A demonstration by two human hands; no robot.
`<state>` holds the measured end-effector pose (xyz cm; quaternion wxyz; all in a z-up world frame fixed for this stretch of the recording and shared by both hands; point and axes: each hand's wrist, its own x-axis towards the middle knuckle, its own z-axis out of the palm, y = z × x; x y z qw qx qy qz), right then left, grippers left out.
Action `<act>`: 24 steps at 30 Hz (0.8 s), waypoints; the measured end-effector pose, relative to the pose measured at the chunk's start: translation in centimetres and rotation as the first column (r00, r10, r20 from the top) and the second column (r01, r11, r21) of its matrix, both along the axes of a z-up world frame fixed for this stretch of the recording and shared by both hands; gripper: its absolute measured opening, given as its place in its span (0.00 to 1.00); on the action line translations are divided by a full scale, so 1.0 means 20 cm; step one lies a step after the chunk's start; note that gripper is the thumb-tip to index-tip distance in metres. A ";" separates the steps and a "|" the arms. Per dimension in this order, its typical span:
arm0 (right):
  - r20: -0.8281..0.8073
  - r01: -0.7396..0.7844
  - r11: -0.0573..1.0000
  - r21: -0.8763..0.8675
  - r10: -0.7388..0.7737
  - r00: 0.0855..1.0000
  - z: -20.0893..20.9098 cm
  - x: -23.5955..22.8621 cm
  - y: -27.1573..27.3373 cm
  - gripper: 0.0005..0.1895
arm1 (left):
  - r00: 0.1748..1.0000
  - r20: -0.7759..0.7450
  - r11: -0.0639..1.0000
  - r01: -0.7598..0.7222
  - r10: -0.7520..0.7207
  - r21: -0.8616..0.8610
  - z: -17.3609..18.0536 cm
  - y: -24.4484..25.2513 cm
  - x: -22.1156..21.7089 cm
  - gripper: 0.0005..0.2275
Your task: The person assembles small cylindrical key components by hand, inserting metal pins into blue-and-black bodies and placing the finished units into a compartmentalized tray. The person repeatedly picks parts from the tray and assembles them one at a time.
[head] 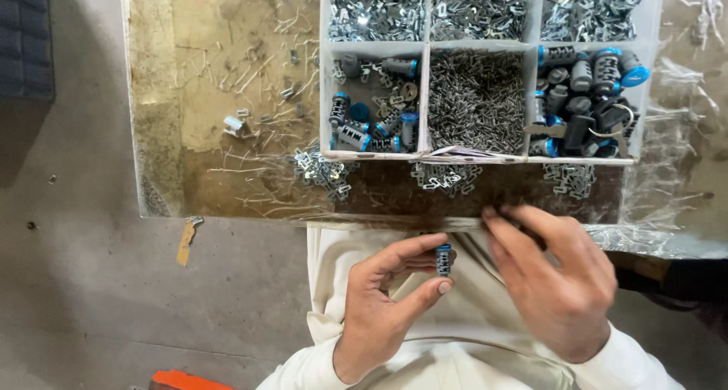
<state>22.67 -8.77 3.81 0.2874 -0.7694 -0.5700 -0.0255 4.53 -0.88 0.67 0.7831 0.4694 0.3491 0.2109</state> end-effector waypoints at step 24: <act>-0.560 0.064 0.998 0.001 -0.052 0.827 -0.04 -0.21 -0.10 0.08 | 0.998 -0.042 0.965 0.046 -0.036 0.257 0.07 0.03 -0.03 0.19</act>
